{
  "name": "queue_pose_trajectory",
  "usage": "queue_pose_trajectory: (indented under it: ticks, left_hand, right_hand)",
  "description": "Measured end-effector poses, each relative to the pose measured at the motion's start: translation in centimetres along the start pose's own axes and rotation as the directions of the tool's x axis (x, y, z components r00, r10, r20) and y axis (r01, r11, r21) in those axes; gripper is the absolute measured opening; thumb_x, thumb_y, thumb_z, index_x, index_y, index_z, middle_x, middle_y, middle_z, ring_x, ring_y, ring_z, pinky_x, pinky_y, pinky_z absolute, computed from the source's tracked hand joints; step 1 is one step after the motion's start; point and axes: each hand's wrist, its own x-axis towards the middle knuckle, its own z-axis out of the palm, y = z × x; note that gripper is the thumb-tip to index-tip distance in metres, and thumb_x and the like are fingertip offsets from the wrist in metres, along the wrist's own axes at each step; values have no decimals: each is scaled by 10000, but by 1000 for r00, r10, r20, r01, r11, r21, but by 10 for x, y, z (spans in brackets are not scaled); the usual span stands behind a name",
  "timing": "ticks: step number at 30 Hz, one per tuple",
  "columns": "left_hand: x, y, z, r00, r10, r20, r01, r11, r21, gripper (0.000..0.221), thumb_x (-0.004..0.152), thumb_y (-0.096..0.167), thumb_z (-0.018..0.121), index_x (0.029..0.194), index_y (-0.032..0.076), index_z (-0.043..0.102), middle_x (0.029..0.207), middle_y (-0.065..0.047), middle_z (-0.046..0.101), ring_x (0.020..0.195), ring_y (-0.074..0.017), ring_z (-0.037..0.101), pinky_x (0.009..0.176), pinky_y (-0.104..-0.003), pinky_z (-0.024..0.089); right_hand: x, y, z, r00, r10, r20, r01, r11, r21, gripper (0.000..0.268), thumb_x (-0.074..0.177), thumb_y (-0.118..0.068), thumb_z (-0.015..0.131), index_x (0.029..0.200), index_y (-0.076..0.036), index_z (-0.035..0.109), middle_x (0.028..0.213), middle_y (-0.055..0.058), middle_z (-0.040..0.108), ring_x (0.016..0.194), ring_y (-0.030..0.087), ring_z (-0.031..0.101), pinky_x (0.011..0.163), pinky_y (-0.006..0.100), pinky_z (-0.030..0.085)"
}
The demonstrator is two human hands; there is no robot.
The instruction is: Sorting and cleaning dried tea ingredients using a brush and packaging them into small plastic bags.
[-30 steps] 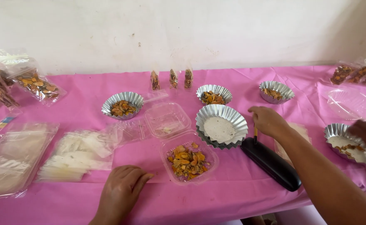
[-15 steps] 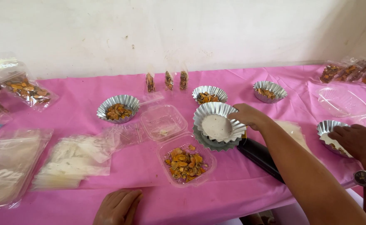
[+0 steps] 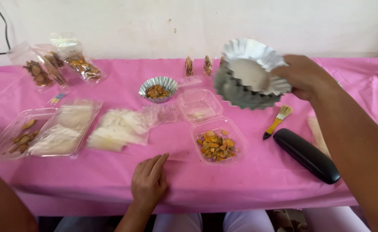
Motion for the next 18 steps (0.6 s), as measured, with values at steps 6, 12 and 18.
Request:
queue_pose_trajectory:
  ticks: [6,12,18]
  left_hand:
    - [-59,-28,36,990,32,-138,-6,983,182,293,848,-14,552,1037,75,757,997,-89,739,859,-289,711,794,-414,570]
    - [-135,-70,102,939,298,170,-339,729,594,303,934,190,684,1180,20,733,1091,-142,760,918,-318,670,818,-459,569]
    - [-45,-22,24,995,-80,65,76,995,62,466,837,40,552,1278,122,677,1189,-79,716,983,-286,673,838,-443,525]
  right_hand:
    - [-126,-90,106,876,-199,439,66,952,298,272,709,27,731,974,-26,706,829,133,719,686,272,699,552,376,538]
    - [-253,-136,182,556,-331,763,201,944,262,576,682,-187,679,1246,-70,701,1106,61,744,933,179,701,783,292,535]
    - [-322,-152,198,295,-289,911,388,907,162,789,543,-405,469,1237,-54,599,1211,157,673,1062,288,650,845,369,488]
